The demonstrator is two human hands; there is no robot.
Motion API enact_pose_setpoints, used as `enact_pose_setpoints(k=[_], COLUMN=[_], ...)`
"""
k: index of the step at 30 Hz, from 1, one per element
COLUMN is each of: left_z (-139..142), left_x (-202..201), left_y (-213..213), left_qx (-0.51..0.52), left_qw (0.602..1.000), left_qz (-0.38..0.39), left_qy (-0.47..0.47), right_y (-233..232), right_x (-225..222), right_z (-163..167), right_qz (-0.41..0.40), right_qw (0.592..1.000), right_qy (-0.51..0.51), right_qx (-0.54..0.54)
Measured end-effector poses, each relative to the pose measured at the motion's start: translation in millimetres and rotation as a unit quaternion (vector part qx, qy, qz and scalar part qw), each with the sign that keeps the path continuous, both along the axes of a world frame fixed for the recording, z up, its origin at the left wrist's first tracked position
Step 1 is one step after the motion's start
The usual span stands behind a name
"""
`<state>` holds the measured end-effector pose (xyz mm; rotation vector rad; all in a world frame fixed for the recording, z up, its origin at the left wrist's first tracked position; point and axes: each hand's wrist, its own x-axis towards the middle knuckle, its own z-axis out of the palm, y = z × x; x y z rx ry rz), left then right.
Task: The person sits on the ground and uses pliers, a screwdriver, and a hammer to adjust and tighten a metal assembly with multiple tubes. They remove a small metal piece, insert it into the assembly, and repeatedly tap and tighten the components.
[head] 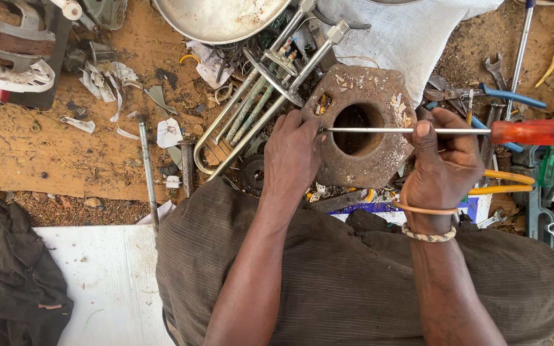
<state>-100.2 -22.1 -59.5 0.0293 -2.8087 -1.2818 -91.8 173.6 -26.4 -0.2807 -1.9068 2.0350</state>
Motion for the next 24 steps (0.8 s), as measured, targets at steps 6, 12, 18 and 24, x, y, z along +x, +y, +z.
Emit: enact_pose_setpoints(k=[6, 12, 18, 24], left_z=[-7.8, -19.7, -19.1, -12.7], left_x=[0.7, 0.9, 3.1, -0.3], left_y=[1.4, 2.0, 1.5, 0.2], left_qx=[-0.017, -0.021, -0.004, -0.012], left_qw=[1.000, 1.000, 1.000, 1.000], left_qz=[-0.002, -0.011, -0.005, -0.006], left_qy=[-0.008, -0.018, -0.016, -0.011], right_y=[3.0, 0.7, -0.3, -3.9], right_x=[-3.2, -11.6, -16.2, -20.6], right_z=[5.6, 0.4, 7.0, 8.8], right_qz=[0.055, 0.031, 0.048, 0.059], right_qw=[0.995, 0.999, 0.999, 0.998], right_qy=[0.002, -0.003, 0.021, 0.015], right_qx=[-0.086, 0.034, 0.007, -0.014])
